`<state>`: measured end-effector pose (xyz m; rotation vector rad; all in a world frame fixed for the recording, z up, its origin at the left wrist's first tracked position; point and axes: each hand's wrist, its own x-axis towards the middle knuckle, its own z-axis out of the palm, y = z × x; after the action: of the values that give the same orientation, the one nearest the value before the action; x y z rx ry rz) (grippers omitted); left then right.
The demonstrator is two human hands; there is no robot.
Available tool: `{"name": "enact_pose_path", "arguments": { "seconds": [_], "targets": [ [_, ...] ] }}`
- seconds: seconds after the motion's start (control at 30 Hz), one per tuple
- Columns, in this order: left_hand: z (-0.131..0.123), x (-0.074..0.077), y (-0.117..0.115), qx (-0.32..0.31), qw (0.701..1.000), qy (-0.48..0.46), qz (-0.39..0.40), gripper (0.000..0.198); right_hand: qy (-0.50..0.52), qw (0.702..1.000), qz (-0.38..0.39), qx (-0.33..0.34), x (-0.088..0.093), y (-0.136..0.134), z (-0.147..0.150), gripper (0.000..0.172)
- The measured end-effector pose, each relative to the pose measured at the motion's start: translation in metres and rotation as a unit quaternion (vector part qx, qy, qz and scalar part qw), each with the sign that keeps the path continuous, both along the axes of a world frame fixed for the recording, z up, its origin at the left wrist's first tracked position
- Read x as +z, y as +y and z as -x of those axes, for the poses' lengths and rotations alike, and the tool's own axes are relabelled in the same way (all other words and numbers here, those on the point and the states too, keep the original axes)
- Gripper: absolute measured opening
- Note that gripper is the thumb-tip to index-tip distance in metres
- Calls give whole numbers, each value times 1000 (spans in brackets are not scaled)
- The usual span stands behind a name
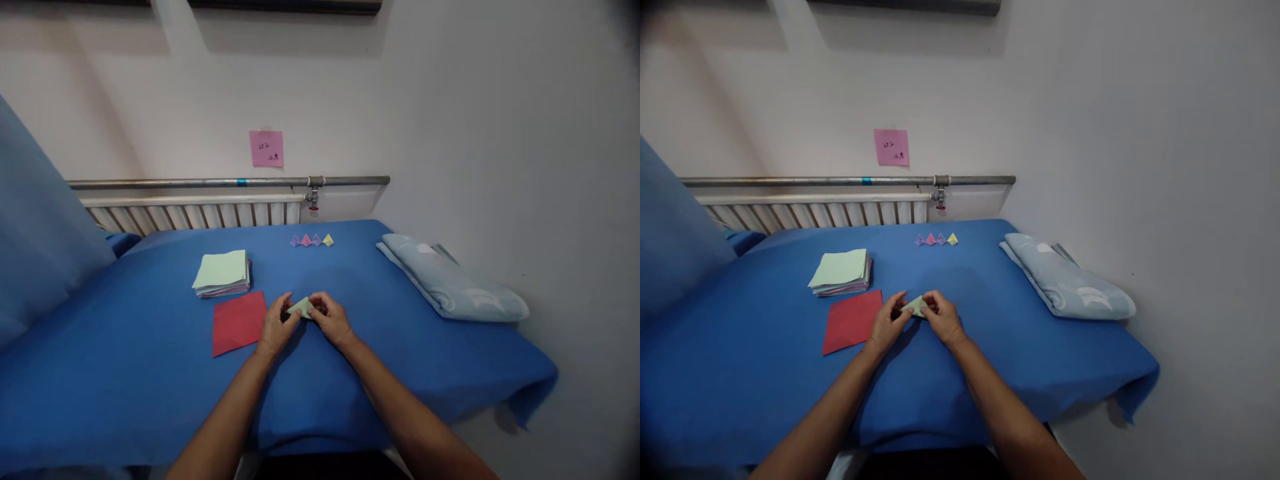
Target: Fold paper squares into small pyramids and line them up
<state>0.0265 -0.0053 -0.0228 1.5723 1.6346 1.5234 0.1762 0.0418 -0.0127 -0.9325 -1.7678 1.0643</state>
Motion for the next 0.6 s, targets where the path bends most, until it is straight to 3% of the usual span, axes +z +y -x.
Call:
{"name": "enact_pose_path", "arguments": {
  "seconds": [0.3,0.6],
  "targets": [
    [-2,10,-4,-73,988,-135,18,49,37,996,48,62,1,-6,4,32],
    [-3,10,-3,-92,956,-275,41,50,17,1000,-2,2,6,-7,1,37]
  ]
}}
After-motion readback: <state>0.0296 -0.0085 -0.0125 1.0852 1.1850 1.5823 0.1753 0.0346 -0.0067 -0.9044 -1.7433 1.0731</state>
